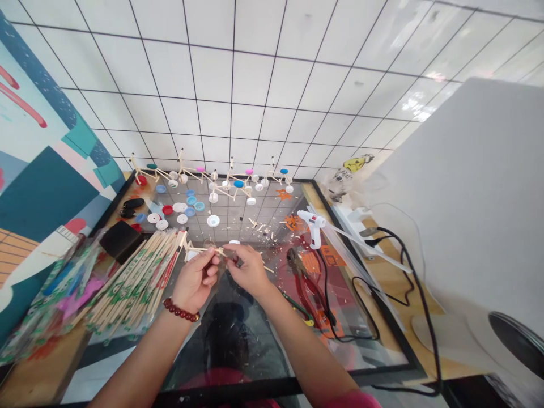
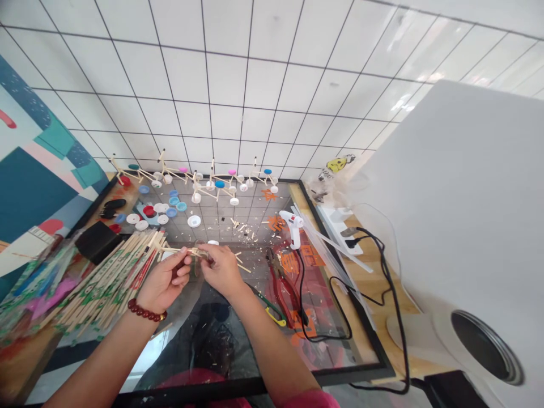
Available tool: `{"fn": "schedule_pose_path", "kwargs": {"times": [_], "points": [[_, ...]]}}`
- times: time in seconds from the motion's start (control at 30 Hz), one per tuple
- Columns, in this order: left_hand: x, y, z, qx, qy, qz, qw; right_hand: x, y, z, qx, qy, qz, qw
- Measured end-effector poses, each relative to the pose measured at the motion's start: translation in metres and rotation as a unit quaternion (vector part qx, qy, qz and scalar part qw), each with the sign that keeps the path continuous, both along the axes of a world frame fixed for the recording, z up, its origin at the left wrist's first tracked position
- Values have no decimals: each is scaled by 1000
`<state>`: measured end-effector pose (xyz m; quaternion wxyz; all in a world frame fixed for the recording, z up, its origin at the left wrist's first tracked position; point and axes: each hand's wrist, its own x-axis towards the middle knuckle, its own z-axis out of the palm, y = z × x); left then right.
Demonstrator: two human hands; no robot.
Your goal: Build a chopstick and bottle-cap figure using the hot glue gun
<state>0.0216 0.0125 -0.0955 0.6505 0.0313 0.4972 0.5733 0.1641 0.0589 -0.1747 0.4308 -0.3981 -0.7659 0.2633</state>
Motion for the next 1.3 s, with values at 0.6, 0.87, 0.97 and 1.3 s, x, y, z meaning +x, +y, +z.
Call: {"fn": "schedule_pose_path", "kwargs": {"times": [0.6,0.87,0.97,1.3], "points": [[3,-23,1,16,64,-17,998,1,0,2,5,31,8,999],[-49,-81,-9,82,293,96,948,39,7,14,-49,99,-91,990],[-77,-72,-15,127,355,172,910,42,6,10,-51,100,-100,989],[-98,-12,-40,192,417,-27,888,17,1,-1,-34,-12,-37,999]]}}
